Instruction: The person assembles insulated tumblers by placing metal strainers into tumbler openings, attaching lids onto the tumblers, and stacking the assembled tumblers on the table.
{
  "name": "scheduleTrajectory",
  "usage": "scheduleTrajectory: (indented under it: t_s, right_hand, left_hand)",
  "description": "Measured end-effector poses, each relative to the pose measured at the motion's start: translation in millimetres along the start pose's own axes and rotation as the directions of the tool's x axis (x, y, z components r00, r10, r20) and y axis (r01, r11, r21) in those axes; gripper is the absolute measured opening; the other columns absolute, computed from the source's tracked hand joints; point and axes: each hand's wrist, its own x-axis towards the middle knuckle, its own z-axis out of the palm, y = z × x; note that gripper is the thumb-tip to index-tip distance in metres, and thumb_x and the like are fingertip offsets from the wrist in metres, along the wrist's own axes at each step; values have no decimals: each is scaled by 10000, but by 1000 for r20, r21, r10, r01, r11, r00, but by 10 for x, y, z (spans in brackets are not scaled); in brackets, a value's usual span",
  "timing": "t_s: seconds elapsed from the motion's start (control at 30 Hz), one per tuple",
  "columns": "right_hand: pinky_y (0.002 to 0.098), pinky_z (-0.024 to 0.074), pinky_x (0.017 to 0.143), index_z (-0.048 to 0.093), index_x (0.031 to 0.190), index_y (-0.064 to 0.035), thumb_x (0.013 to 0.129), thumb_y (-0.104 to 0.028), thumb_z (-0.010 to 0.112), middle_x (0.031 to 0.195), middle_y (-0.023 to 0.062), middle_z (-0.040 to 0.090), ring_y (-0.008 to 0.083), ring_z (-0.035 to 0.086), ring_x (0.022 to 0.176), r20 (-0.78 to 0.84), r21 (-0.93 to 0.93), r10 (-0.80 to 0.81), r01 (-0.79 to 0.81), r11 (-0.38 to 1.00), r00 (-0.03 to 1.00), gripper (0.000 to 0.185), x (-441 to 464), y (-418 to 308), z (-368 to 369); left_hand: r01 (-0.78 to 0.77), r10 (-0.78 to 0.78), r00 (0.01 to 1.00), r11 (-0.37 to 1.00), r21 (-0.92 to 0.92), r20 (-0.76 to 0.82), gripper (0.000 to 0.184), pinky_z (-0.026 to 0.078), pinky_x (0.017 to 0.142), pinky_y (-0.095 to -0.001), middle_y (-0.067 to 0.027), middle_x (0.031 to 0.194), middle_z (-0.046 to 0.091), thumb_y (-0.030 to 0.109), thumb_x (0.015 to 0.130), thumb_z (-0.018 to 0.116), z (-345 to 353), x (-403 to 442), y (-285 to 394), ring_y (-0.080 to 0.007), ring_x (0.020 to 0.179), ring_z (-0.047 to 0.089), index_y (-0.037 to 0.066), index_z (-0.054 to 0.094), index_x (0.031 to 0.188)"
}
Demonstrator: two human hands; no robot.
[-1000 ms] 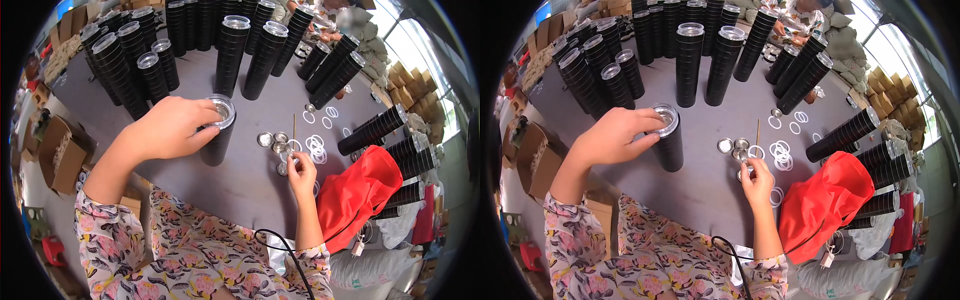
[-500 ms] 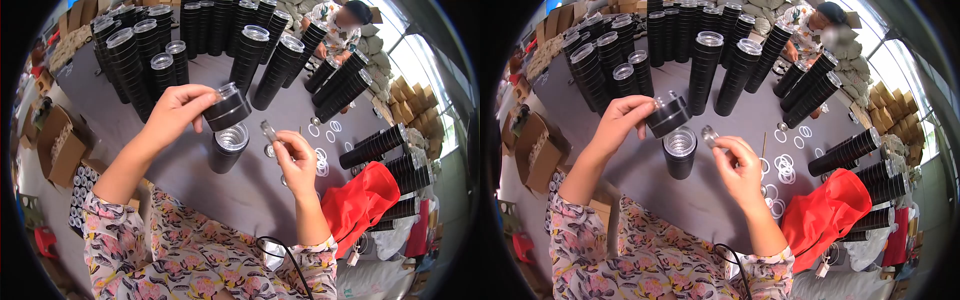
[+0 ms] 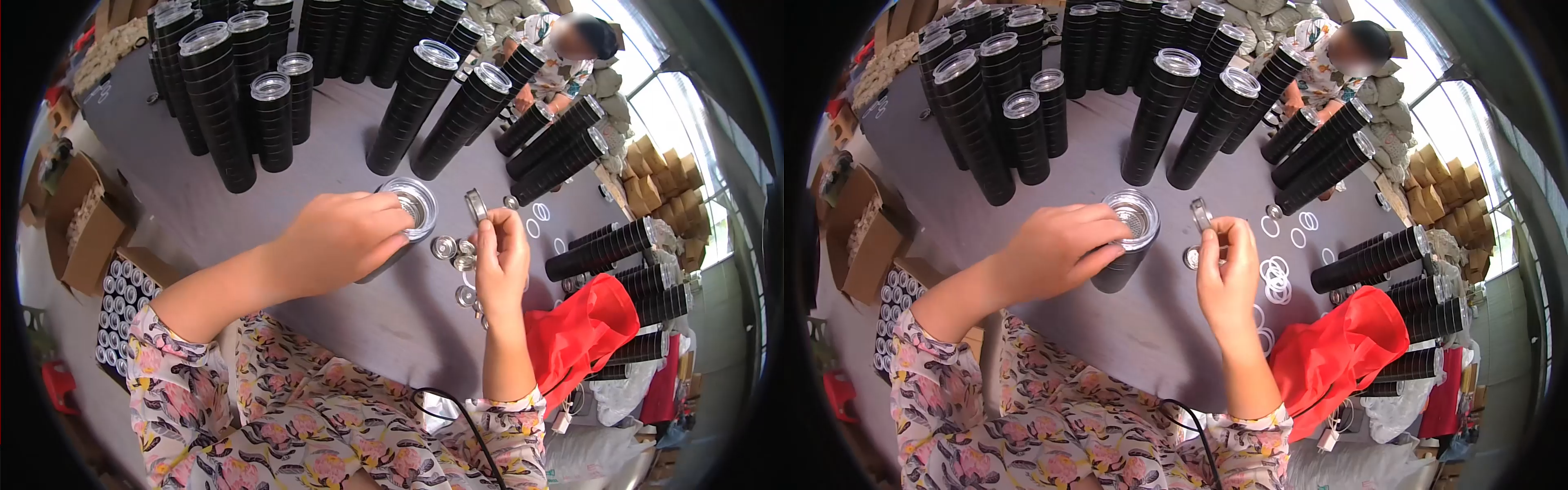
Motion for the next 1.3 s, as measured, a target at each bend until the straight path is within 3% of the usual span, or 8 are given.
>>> scheduleTrajectory:
  t_s: [0.2, 0.33, 0.53, 0.67, 0.83, 0.93, 1.1, 1.3]
  right_hand:
    - [258, 396, 883, 448, 1100, -40, 947, -90, 494, 1070, 57, 544, 99, 503, 954, -18, 752, 109, -59, 656, 994, 167, -134, 150, 537]
    - [342, 331, 1038, 316, 1208, -31, 712, 53, 728, 1305, 126, 358, 216, 408, 1222, -63, 765, -25, 64, 641, 998, 651, -202, 195, 906]
    - [347, 333, 1037, 318, 1171, -28, 686, 22, 756, 1295, 161, 368, 239, 431, 1203, -157, 644, -134, 205, 737, 978, 656, -210, 255, 984]
    - [349, 372, 986, 388, 1110, -22, 716, -2, 731, 1249, 180, 444, 247, 486, 1139, -204, 425, -232, 299, 854, 951, 523, -261, 291, 935]
    - [370, 398, 953, 498, 991, -12, 807, 15, 608, 1155, 163, 568, 279, 538, 1085, -56, 206, -280, 285, 936, 958, 217, -154, 180, 570]
    - [391, 417, 935, 553, 938, -12, 794, 25, 593, 1062, 135, 623, 310, 560, 1057, -7, 35, -455, 455, 890, 891, 154, 19, 10, 338]
    - [519, 331, 998, 617, 928, -40, 796, -73, 622, 1039, 82, 643, 326, 529, 1100, 535, -228, -486, 672, 705, 691, 136, 232, -357, 206]
    - [666, 130, 1055, 674, 946, -55, 802, -179, 606, 1099, 55, 659, 325, 441, 1246, 749, -320, -271, 689, 651, 604, 202, 281, -534, 172]
  left_hand:
    - [162, -180, 982, 956, -243, -54, 135, 441, 575, -300, -102, 852, 621, 82, 839, 601, 78, 93, 0, -207, 665, 576, -1, 636, 939]
    - [238, -286, 949, 927, -289, -135, 151, 399, 529, -245, -78, 833, 619, 87, 840, 610, 89, 46, 74, -93, 608, 519, -10, 644, 952]
    - [428, -622, 783, 552, -715, -12, 177, 383, 469, -191, -35, 858, 655, 129, 885, 602, 55, 25, -25, -28, 584, 501, -9, 668, 975]
    - [229, -619, 759, 546, -806, -203, 206, 374, 459, -166, -37, 858, 658, 137, 911, 577, 46, 5, -51, -23, 526, 475, -19, 653, 1022]
    - [219, -555, 706, 762, -609, -439, 136, 373, 474, -192, -14, 875, 614, 75, 903, 570, 98, -451, -336, -52, 573, 501, 11, 648, 993]
    - [321, -342, 796, 938, -131, -499, 140, 427, 515, -240, -49, 868, 625, 36, 843, 623, 235, -888, -598, -116, 591, 538, 11, 648, 979]
    - [331, -293, 932, 928, 170, -213, 131, 480, 555, -350, -66, 852, 615, 83, 791, 647, 463, -1395, -785, -259, 647, 600, 58, 641, 920]
    - [351, -345, 936, 902, 252, -70, 179, 500, 577, -371, -62, 863, 603, 124, 775, 648, 568, -1578, -865, -262, 664, 615, 75, 622, 945]
